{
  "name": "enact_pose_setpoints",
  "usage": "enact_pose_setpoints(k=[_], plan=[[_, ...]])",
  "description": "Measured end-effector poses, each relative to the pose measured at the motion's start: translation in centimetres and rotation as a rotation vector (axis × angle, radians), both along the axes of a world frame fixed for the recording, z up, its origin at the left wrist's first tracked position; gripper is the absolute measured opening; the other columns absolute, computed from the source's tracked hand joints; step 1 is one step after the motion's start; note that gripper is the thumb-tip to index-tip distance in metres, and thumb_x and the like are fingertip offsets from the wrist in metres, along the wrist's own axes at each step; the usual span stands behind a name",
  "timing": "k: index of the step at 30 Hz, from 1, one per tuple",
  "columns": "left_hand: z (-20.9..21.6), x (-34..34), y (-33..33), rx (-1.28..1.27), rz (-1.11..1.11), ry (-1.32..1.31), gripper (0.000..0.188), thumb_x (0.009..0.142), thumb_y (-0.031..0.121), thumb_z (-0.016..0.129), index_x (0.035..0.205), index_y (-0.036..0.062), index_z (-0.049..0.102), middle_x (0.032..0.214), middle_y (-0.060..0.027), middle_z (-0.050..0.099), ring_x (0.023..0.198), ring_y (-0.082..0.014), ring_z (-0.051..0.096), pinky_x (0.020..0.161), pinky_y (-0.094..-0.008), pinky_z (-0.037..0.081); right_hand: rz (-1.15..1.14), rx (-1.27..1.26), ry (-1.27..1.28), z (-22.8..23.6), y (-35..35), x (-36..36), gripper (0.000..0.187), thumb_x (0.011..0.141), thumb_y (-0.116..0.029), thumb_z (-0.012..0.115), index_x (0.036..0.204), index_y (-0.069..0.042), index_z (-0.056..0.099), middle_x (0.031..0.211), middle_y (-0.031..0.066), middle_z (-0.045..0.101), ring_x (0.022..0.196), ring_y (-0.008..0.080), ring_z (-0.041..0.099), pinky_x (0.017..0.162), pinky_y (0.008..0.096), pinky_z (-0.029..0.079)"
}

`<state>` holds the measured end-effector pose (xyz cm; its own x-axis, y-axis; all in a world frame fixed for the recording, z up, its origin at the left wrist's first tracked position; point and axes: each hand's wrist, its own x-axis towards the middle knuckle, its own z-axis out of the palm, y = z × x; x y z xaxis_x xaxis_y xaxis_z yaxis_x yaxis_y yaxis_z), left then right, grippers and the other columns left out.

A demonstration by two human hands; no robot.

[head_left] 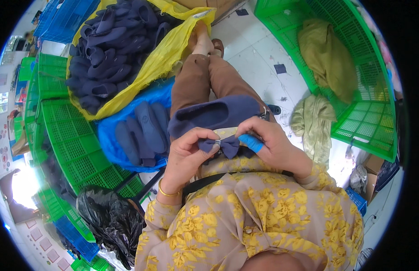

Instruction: The person sits on the floor and sews a small blue fabric piece onto the upper part of a dark blue slipper using a needle and thread. They repeatedly pull the thread through the fabric and adjust the slipper while working.

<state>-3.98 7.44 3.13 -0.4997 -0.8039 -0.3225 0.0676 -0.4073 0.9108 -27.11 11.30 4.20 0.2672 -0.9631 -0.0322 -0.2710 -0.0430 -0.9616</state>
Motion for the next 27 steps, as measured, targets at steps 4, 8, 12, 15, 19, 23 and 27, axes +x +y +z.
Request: enact_pose_setpoints(k=[4, 8, 12, 15, 19, 23, 27], plan=[[-0.2, 0.4, 0.1, -0.086, -0.053, -0.020, 0.017, 0.085, -0.006, 0.066, 0.102, -0.0005, 0.066, 0.100, -0.0012, 0.060, 0.086, -0.0067, 0.057, 0.074, -0.0205, 0.047, 0.101, -0.115, 0.101, 0.1, 0.2, -0.4, 0.045, 0.067, 0.012, 0.053, 0.107, -0.006, 0.066, 0.091, 0.0140, 0.067, 0.082, 0.0332, 0.065, 0.071, 0.0370, 0.052], [0.0, 0.6, 0.4, -0.069, -0.074, -0.019, 0.019, 0.085, -0.008, 0.064, 0.103, -0.0013, 0.067, 0.100, -0.0020, 0.061, 0.085, -0.0074, 0.057, 0.074, -0.0209, 0.047, 0.132, -0.152, 0.109, 0.2, 0.5, -0.6, 0.051, 0.064, 0.011, 0.056, 0.110, -0.008, 0.068, 0.084, 0.0129, 0.066, 0.075, 0.0304, 0.065, 0.066, 0.0346, 0.050], [-0.3, 0.9, 0.7, -0.024, -0.089, 0.007, 0.020, 0.085, -0.009, 0.062, 0.103, -0.0017, 0.066, 0.100, -0.0026, 0.062, 0.083, -0.0078, 0.058, 0.074, -0.0211, 0.048, 0.152, -0.173, 0.090, 0.3, 0.7, -0.6, 0.050, 0.065, 0.009, 0.060, 0.111, -0.008, 0.068, 0.082, 0.0126, 0.065, 0.073, 0.0300, 0.064, 0.065, 0.0345, 0.050], [-0.3, 0.7, 0.9, -0.025, -0.081, -0.004, 0.018, 0.084, -0.008, 0.065, 0.102, -0.0036, 0.066, 0.097, -0.0052, 0.064, 0.081, -0.0103, 0.061, 0.072, -0.0231, 0.052, 0.159, -0.198, 0.109, -0.1, 0.9, -0.7, 0.048, 0.066, 0.006, 0.064, 0.111, -0.007, 0.068, 0.083, 0.0126, 0.066, 0.073, 0.0304, 0.065, 0.065, 0.0352, 0.050], [-0.2, 0.6, 1.0, -0.037, -0.082, 0.001, 0.017, 0.084, -0.008, 0.066, 0.100, -0.0046, 0.065, 0.095, -0.0063, 0.065, 0.080, -0.0115, 0.063, 0.071, -0.0243, 0.054, 0.200, -0.180, 0.146, 0.0, 0.8, -0.8, 0.047, 0.066, 0.006, 0.065, 0.111, -0.006, 0.068, 0.090, 0.0139, 0.068, 0.079, 0.0311, 0.066, 0.069, 0.0362, 0.052], [-0.1, 0.5, 1.0, -0.034, -0.078, -0.020, 0.016, 0.084, -0.007, 0.067, 0.100, -0.0045, 0.066, 0.094, -0.0058, 0.065, 0.080, -0.0113, 0.063, 0.071, -0.0241, 0.054, 0.233, -0.156, 0.138, 0.3, 0.7, -0.9, 0.049, 0.066, 0.009, 0.060, 0.112, -0.004, 0.068, 0.099, 0.0160, 0.070, 0.089, 0.0315, 0.068, 0.075, 0.0375, 0.054], [-0.5, 0.6, 1.2, -0.008, -0.067, -0.012, 0.016, 0.084, -0.007, 0.067, 0.101, -0.0041, 0.065, 0.094, -0.0063, 0.065, 0.079, -0.0112, 0.063, 0.071, -0.0239, 0.054, 0.244, -0.165, 0.127, 0.2, 0.7, -0.9, 0.049, 0.066, 0.009, 0.060, 0.112, -0.004, 0.068, 0.101, 0.0158, 0.070, 0.092, 0.0308, 0.068, 0.078, 0.0370, 0.054]])
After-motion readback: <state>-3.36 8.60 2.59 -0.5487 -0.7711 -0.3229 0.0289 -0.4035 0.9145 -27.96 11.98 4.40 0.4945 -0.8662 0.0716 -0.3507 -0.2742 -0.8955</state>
